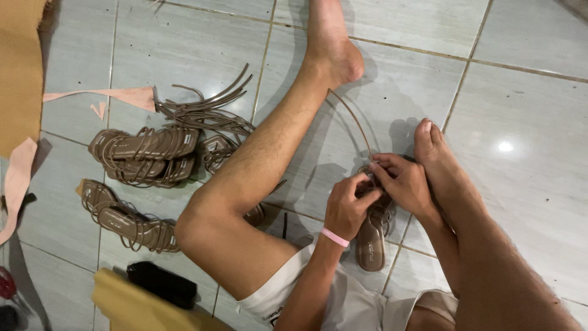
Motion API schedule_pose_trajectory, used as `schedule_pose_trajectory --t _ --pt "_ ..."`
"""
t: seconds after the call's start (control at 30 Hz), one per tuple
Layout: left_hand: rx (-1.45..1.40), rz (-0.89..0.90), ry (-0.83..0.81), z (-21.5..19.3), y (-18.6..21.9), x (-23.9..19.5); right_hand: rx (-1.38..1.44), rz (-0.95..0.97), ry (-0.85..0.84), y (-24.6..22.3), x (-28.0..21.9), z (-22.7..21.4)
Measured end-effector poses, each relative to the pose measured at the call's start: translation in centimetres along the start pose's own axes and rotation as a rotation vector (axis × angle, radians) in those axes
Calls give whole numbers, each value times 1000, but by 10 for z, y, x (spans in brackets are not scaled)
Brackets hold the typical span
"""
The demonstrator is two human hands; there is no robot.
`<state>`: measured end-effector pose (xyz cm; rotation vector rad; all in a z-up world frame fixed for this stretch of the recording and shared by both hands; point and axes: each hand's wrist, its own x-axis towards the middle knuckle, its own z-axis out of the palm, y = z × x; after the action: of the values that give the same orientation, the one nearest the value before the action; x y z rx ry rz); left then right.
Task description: The person sits on a tiled floor and ties the straps of a brown strappy sandal. They wrap the long straps around the foot and ankle, then tie them into a knot. Several other sandals and loose straps are visible on the floor nearby.
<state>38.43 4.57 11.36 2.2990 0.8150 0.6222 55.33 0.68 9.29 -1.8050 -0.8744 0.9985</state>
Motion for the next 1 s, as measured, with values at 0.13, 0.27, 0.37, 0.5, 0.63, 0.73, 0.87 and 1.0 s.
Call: schedule_pose_trajectory --t 0.13,0.27,0.37,0.5,0.63,0.73,0.87,1.0 --pt "-2 54 -50 -1 1 0 10 17 0 -4 -5 -1" --pt "-45 -77 20 -12 3 -7 -78 -165 229 -4 -19 -3" --pt "-126 -224 -4 -30 6 -27 98 -283 364 1 -37 -9" --pt "68 -220 -124 -20 12 -45 17 -179 181 8 -50 -10" --pt "87 -302 -224 2 16 -44 -34 -103 123 12 -50 1" --pt "-24 -172 -43 5 17 -44 0 -31 28 23 -48 1" --pt "-38 -153 24 -2 16 -27 339 190 -111 33 -34 0" --pt "22 -34 24 -16 12 -9 339 204 -185 32 -14 3"
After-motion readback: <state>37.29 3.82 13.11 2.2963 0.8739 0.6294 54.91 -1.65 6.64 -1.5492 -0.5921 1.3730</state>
